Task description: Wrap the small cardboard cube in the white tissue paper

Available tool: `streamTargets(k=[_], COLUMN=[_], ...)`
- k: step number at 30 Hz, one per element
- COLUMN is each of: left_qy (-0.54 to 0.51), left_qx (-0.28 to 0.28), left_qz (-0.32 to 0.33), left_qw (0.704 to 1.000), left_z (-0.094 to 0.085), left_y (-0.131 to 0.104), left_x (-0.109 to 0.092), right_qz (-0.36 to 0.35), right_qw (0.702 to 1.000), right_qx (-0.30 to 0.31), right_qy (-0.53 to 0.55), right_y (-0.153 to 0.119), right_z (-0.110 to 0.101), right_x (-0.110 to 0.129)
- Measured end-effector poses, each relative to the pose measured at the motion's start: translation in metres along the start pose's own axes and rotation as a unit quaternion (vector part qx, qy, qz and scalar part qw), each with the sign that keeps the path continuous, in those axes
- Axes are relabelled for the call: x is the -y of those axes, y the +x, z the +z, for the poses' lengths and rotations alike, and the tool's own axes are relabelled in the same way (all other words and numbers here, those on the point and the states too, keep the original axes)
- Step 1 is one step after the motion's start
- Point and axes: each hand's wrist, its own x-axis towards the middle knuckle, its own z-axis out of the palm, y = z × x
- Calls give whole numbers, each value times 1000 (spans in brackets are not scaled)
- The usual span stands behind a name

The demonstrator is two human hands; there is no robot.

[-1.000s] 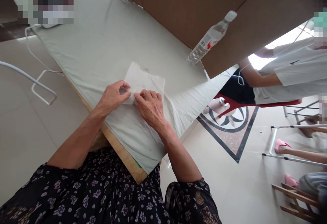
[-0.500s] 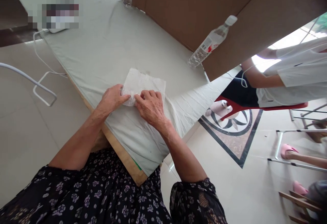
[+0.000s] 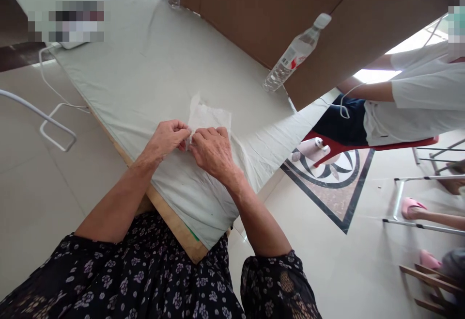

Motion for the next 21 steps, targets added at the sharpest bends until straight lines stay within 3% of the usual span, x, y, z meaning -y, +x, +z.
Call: streamTargets(k=[6,9,12,15,17,21], left_qy=[35,160,280,334,349,360], left_qx=[52,40,4,-26,-32,-6], left_qz=[23,118,226,281,309,350], left_qw=[998,979,933,899,884,865], left_z=[-8,-4,4,8,9,8], left_y=[-11,-11,-10,-9,-9,-9], left_x=[-7,0,10,16,19,19], right_qz=[8,7,26,127,209,335], right_qw=[999,997,991,966,942,905], right_qx=[-7,-27,-91,-195,-220,-132], right_qy=[34,66,97,115,142,226], right_y=[-5,-9,-21,-42,-58,-75], right_z=[-2,0,1,2,4,13], right_x=[-2,-3,-7,-16,-26,-43])
